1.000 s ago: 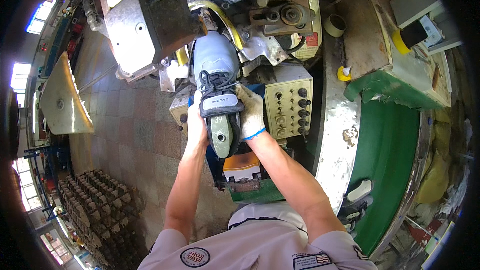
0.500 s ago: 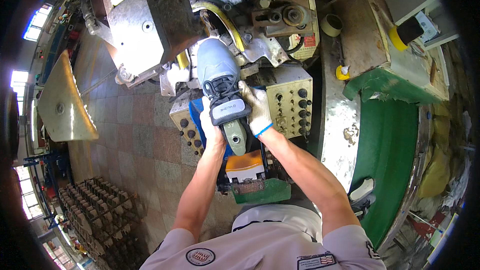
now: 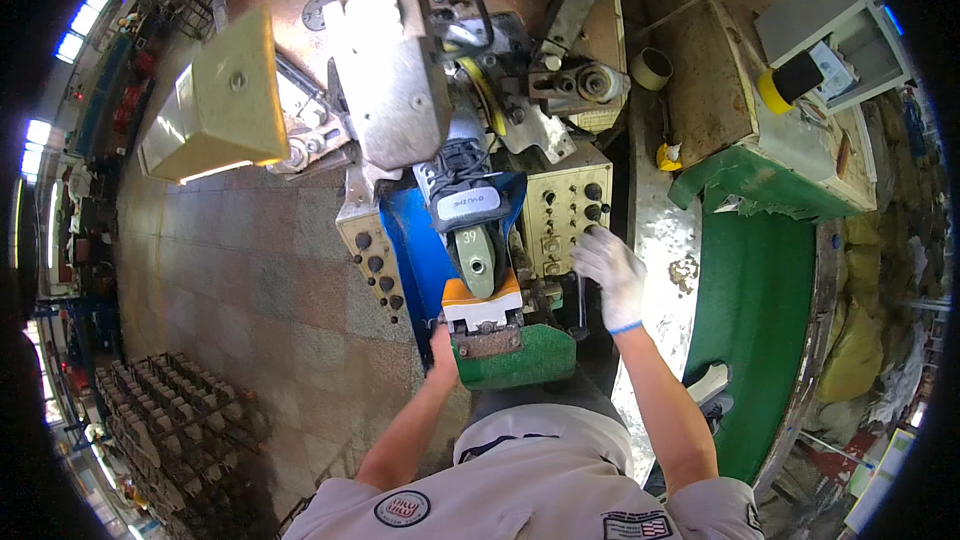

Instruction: The person picks up shoe uppers from a conveyor, places them into an industrial lasting machine one at a time to shape the front, operates the machine with buttons, and then places the shaped shoes back onto the conveyor.

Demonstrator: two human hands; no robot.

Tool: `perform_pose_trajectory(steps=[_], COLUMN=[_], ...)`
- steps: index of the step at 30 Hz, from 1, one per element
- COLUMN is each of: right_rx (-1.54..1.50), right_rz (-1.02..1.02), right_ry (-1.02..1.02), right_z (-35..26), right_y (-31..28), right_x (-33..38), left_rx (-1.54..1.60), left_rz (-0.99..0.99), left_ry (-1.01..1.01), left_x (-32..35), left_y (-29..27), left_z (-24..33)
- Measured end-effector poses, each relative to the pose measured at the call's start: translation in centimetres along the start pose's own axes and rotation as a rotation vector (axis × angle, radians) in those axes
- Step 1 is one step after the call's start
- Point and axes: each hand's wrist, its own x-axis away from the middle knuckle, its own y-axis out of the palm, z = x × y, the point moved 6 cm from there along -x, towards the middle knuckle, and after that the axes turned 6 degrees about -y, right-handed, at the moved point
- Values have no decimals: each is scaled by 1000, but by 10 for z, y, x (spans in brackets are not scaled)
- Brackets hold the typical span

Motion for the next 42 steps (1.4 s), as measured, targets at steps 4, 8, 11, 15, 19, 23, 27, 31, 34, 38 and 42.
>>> perform_pose_trajectory(steps=[4,8,11,15,19,23,27,31,34,38,42], right_rx=[282,11,57,-33,29,4,-282,-733,-617,302,1447], right_rz=[334,278,229,107,99,-167,-373,-30,135,504,572], right_ry=[28,37,25,74,115,159,170,276,233,380,561], right_z=[-31,-30,-36,-29,-51,-75,-62,-91,-148,-191,-220], right_y=[-29,-50,-29,-2,26,54,104,67,-70,-312,-474], right_x=[50,59,54,43,61,85,97,79,65,78,47], left_rx=[189,-5,-92,422,417,390,767,297,208,94,-121], left_rz=[6,20,41,-87,-21,98,-270,-371,217,547,671], left_ry=[16,187,189,-51,-109,59,250,248,230,476,407], left_x=[-11,-10,10,40,114,199,213,171,168,112,64], left_y=[54,33,-15,-56,-132,-213,-165,-48,-63,-96,-66], left_z=[-89,-38,27,30,68,166,217,275,330,334,361])
